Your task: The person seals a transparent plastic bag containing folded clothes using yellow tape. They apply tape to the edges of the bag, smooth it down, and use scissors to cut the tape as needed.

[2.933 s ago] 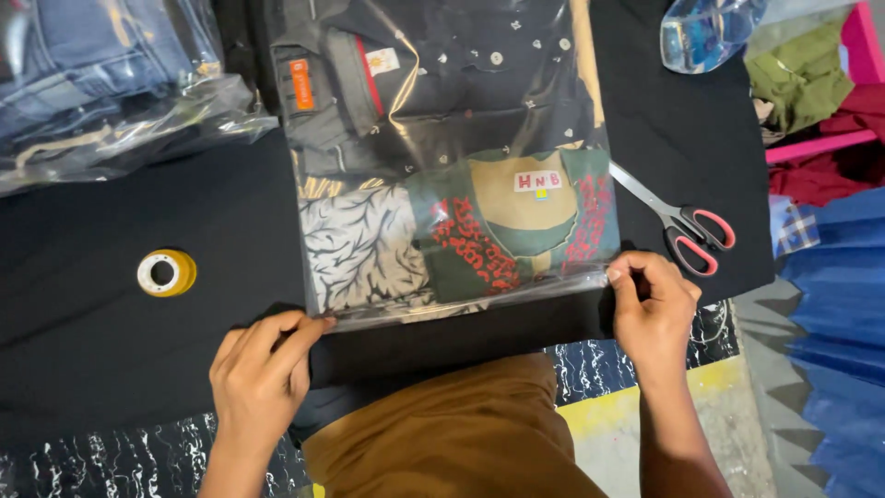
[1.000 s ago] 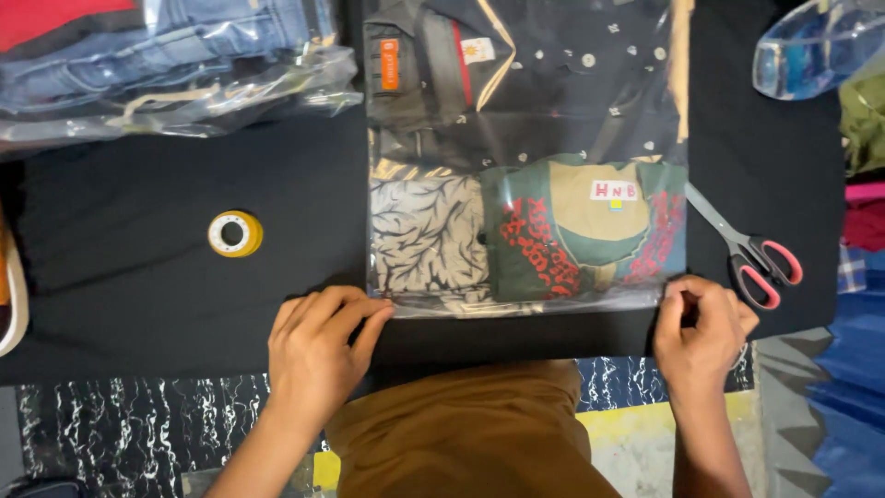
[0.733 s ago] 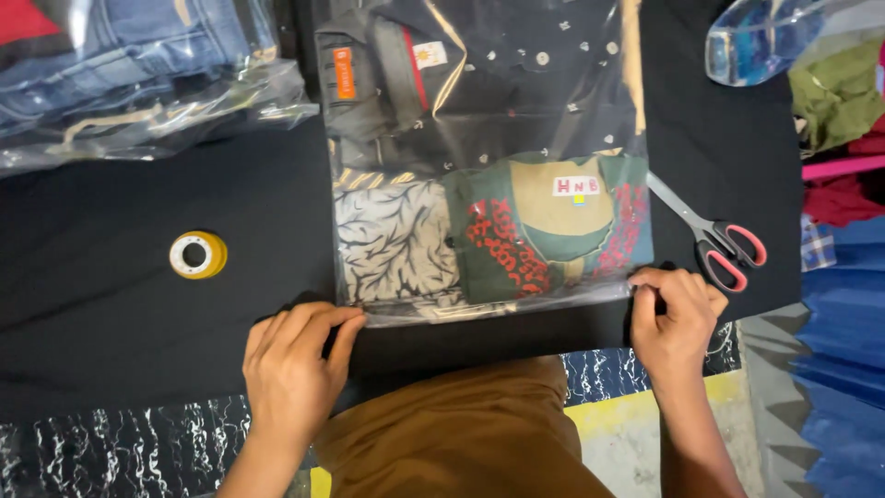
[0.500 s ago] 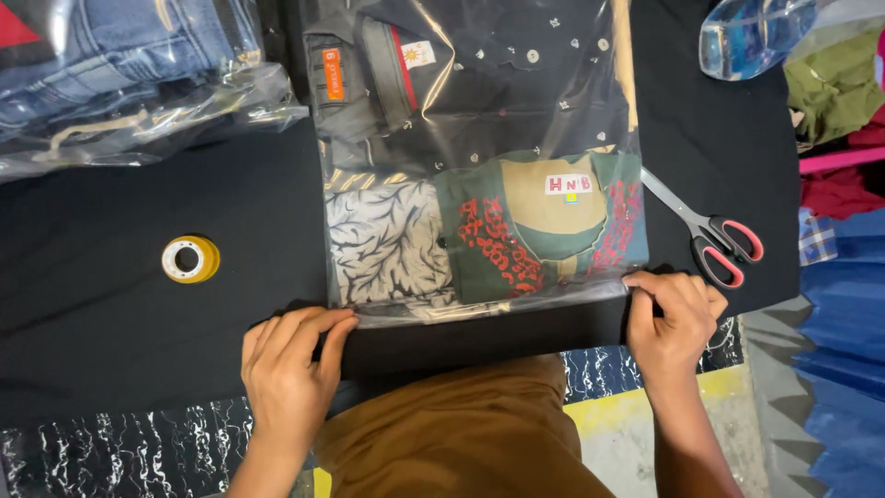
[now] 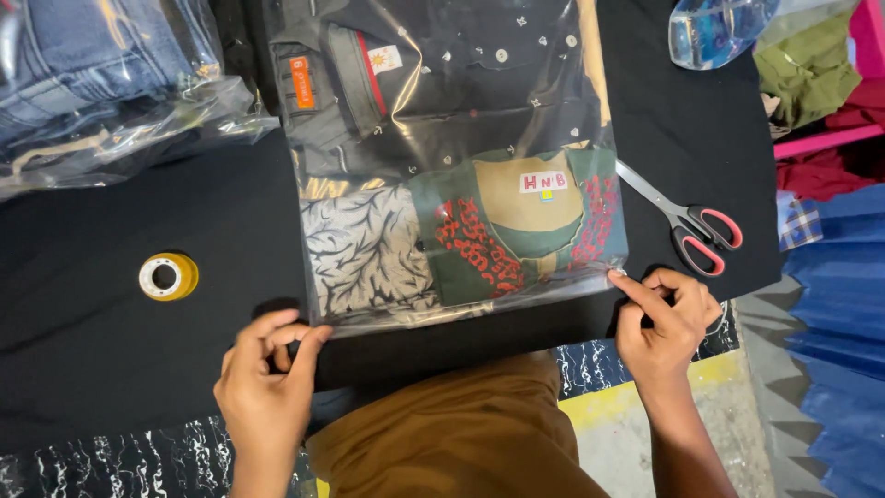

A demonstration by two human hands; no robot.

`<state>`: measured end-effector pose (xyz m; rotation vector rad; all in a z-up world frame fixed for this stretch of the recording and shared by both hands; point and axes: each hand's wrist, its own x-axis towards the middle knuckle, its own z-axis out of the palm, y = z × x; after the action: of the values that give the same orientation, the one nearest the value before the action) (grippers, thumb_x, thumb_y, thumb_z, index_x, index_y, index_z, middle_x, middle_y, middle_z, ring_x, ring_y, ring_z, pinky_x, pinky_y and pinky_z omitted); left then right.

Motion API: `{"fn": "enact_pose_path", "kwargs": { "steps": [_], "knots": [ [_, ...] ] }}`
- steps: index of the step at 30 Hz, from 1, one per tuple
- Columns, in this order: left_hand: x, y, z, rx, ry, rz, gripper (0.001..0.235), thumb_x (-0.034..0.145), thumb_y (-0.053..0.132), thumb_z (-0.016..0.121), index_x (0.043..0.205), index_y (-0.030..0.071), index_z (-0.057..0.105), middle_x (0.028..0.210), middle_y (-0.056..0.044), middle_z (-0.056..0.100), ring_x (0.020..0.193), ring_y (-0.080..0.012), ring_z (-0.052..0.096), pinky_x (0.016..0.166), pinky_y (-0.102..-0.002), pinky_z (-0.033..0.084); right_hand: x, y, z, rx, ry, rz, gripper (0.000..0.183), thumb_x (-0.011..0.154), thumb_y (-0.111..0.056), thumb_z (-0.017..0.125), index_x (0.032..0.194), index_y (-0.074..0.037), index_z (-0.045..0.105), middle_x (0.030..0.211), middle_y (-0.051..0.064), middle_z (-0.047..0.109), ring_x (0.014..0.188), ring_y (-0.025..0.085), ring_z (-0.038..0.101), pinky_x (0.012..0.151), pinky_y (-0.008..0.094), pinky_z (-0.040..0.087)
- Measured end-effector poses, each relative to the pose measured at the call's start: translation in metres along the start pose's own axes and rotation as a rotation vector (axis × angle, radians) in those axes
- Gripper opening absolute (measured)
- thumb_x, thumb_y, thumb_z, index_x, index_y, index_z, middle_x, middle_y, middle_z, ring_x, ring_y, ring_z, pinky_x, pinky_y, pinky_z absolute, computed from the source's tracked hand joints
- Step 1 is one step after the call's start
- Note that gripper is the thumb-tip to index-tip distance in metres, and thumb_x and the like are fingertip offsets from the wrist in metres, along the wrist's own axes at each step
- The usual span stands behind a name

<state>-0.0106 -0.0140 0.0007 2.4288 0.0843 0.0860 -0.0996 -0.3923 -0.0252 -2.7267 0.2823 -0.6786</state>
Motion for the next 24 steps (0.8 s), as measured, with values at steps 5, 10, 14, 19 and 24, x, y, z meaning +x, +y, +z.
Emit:
{"fn": "enact_pose_path", "kwargs": {
  "steps": [5,10,14,19,24],
  "knots": [
    [0.017,0.022,-0.017,0.007,-0.114,-0.099,0.018,0.079,0.012,0.085,0.094,0.002,0.081,0.074,-0.003,0.076,0.048,-0.0133,0.050,0.050,-0.027,0.042,-0.003,0.004,-0.003,-0.021,-0.001,-0.002,0.040,0.078,0.009,0.064,0.107,-0.009,0.084,0.106,0.011,0.059,0.088,0.022,0.046,0.096,0.036,0.030],
    [0.026,0.020,-0.027,-0.078,-0.258,-0.202,0.010,0.082,0.015,0.076,0.090,0.011,0.082,0.078,0.002,0.079,0.049,-0.0144,0.055,0.049,-0.027,0.044,-0.010,0.016,-0.002,0.024,-0.014,-0.029,0.040,0.082,0.012,0.066,0.111,-0.007,0.085,0.108,0.015,0.059,0.085,0.024,0.045,0.081,0.034,0.038],
    [0.019,0.011,-0.019,-0.030,-0.170,0.055,0.006,0.083,0.013,0.073,0.085,0.009,0.077,0.079,-0.002,0.076,0.059,-0.0212,0.062,0.063,-0.034,0.046,-0.017,0.027,-0.002,-0.064,-0.069,0.007,0.042,0.086,0.008,0.068,0.120,-0.011,0.085,0.118,0.013,0.060,0.099,0.026,0.046,0.104,0.040,0.029],
    [0.008,0.006,-0.011,0.069,-0.127,0.065,0.009,0.088,0.019,0.071,0.085,0.011,0.074,0.071,-0.003,0.069,0.064,-0.0248,0.061,0.075,-0.037,0.050,-0.020,0.029,-0.004,-0.068,-0.100,0.025,0.045,0.089,0.012,0.067,0.125,-0.008,0.085,0.122,0.016,0.059,0.105,0.028,0.047,0.111,0.042,0.027],
    [0.001,-0.002,-0.003,0.029,-0.110,-0.057,0.011,0.088,0.024,0.074,0.086,0.013,0.074,0.059,0.000,0.066,0.054,-0.0242,0.062,0.056,-0.037,0.050,-0.022,0.036,-0.004,-0.086,-0.108,0.000,0.044,0.088,0.014,0.071,0.124,-0.007,0.086,0.123,0.016,0.060,0.101,0.026,0.045,0.110,0.041,0.028]
  ]
}}
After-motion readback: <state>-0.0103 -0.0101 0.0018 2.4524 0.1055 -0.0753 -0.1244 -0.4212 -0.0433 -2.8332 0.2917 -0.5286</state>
